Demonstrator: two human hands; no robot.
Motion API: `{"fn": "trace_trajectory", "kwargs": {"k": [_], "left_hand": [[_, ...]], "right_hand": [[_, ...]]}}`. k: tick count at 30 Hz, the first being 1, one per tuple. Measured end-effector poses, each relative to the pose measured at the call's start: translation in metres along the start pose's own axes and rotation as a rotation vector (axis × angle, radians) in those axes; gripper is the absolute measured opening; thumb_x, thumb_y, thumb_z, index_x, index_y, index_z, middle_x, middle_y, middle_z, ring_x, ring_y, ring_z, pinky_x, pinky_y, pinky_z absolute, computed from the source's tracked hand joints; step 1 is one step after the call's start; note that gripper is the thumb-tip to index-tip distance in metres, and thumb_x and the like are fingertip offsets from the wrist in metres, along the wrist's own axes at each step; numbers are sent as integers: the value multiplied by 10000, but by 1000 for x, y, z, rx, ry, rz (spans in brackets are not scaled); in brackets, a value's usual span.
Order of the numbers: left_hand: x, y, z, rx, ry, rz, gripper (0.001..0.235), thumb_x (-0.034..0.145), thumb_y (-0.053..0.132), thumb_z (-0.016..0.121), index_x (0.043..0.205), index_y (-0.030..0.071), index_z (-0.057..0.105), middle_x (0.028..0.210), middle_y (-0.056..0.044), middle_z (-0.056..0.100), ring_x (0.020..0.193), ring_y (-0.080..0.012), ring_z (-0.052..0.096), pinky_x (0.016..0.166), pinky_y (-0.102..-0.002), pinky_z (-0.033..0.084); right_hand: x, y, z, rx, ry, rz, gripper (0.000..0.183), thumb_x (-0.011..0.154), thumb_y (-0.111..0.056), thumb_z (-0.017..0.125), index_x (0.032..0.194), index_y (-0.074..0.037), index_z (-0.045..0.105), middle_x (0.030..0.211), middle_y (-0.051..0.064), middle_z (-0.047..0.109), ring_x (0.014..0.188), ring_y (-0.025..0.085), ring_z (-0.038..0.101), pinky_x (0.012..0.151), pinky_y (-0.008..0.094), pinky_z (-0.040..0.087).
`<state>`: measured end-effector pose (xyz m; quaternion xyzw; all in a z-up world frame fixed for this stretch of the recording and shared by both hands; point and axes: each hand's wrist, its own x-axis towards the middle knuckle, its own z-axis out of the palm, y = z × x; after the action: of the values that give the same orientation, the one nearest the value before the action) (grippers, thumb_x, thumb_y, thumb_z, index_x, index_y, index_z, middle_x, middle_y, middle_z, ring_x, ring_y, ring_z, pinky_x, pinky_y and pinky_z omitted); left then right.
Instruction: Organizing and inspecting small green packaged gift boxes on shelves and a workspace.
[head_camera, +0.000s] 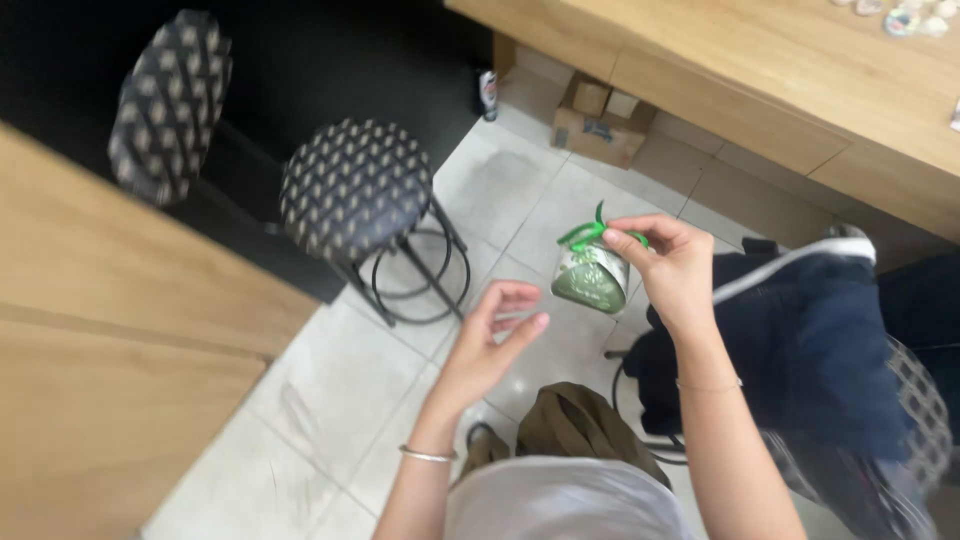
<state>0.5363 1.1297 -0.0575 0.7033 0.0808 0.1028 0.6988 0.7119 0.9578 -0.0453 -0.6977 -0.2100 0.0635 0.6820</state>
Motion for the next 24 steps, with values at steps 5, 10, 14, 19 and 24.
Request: {"fn": "trace_trajectory", "kwargs": {"k": [5, 10, 14, 19, 24], "left_hand": [[107, -27, -7, -96, -98, -117, 347, 1017, 300, 611, 1278, 75, 574, 1284, -72, 668, 1202, -161, 619, 974, -317, 514], [223, -43, -5, -30, -117, -170, 405, 1003, 327, 603, 1333, 98, 549, 1300, -82, 655, 1184, -164, 626, 946, -307, 513], [316, -58, 6, -7, -148, -177, 434, 969, 292, 647, 1343, 97, 541, 1333, -89, 634, 1176, -184, 632, 926, -321, 523], [418, -70, 24, -77, -224, -212, 490, 953, 248, 666, 1394, 97, 514, 1360, -108, 618, 1180, -196, 631, 938, -339, 528], [507, -97, 38, -215, -369, -362, 560, 958, 252, 659, 1462, 100, 468, 1426, -135, 607, 1223, -188, 614, 978, -355, 522]], "right_hand": [[77, 27, -1, -123, 138, 73, 146, 889, -21, 787, 1028, 20, 771, 944, 72, 773, 840, 93, 703, 749, 229, 559], [181, 60, -12, -126, 236, 87, 135, 890, -43, 796, 1016, 2, 780, 937, 64, 774, 829, 83, 699, 736, 224, 560], [264, 83, -34, -190, 265, 67, 138, 881, -56, 806, 1007, -1, 786, 914, 62, 778, 798, 83, 685, 713, 230, 552], [350, 99, -58, -167, 303, 50, 150, 888, -77, 800, 1024, -17, 783, 949, 52, 788, 831, 77, 703, 742, 233, 564], [416, 122, -72, -262, 373, 185, 168, 871, -89, 808, 1027, -31, 789, 926, 61, 795, 798, 98, 697, 716, 253, 564]]}}
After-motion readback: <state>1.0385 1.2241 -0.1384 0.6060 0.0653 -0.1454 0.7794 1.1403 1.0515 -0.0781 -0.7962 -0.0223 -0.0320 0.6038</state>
